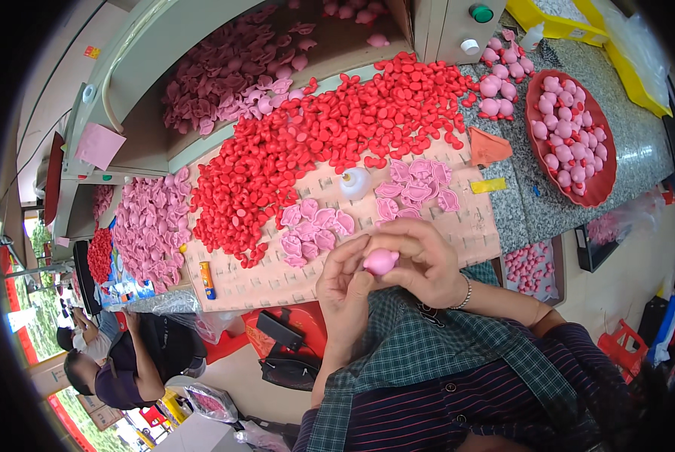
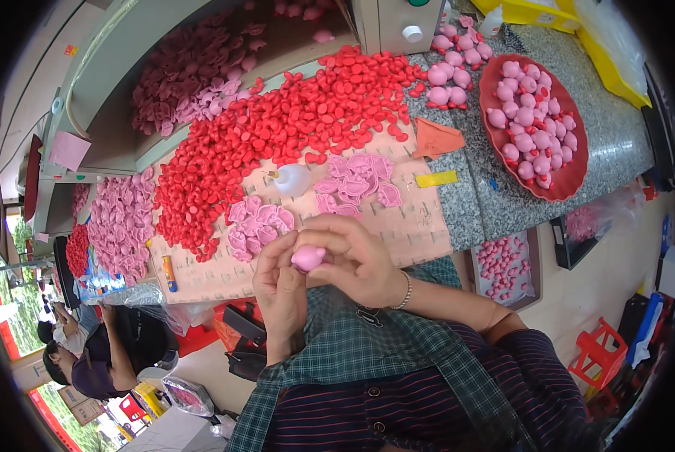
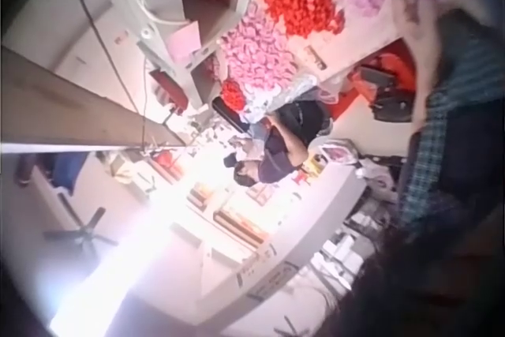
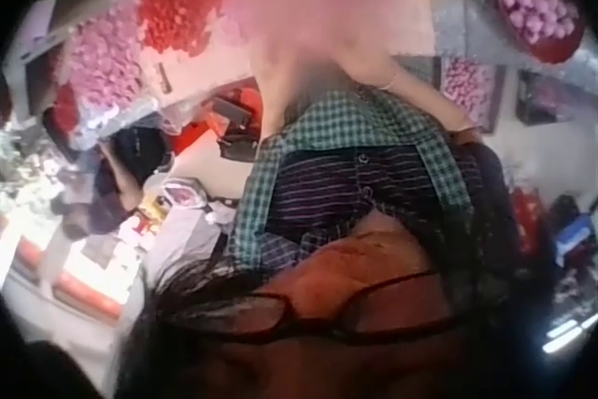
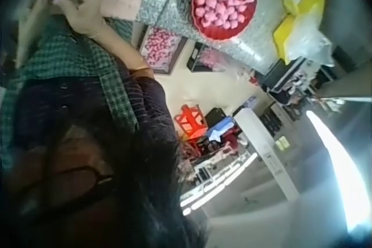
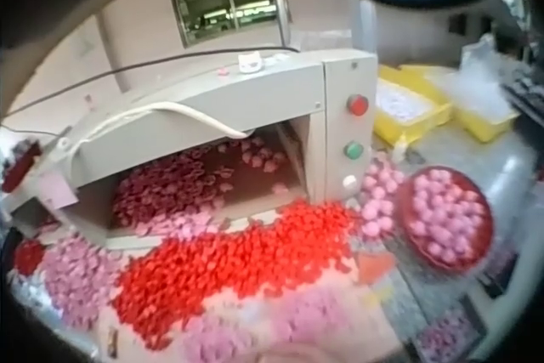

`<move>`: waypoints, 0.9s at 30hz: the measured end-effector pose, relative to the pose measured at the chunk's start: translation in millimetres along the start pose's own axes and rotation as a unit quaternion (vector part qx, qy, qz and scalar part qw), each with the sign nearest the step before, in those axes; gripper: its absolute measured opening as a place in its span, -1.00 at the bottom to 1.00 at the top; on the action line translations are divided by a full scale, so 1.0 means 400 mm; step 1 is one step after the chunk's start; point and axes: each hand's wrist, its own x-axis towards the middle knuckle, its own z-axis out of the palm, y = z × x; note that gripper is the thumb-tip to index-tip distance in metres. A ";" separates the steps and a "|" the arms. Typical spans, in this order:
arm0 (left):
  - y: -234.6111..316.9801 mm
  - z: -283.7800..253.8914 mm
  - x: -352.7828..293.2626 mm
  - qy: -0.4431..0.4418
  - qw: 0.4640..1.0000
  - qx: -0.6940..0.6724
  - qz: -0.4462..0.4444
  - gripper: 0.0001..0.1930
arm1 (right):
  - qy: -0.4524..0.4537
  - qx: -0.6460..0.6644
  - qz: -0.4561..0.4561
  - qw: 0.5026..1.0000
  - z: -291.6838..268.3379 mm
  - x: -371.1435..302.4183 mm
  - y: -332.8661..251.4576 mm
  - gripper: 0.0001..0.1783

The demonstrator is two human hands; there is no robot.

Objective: Assembling small plastic toy components by joining red and pink parts at a factory workbench.

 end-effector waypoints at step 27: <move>0.001 0.019 0.052 -0.036 0.886 0.382 0.261 -0.40 | 0.085 0.539 0.381 0.746 -0.043 0.031 -0.020 -0.67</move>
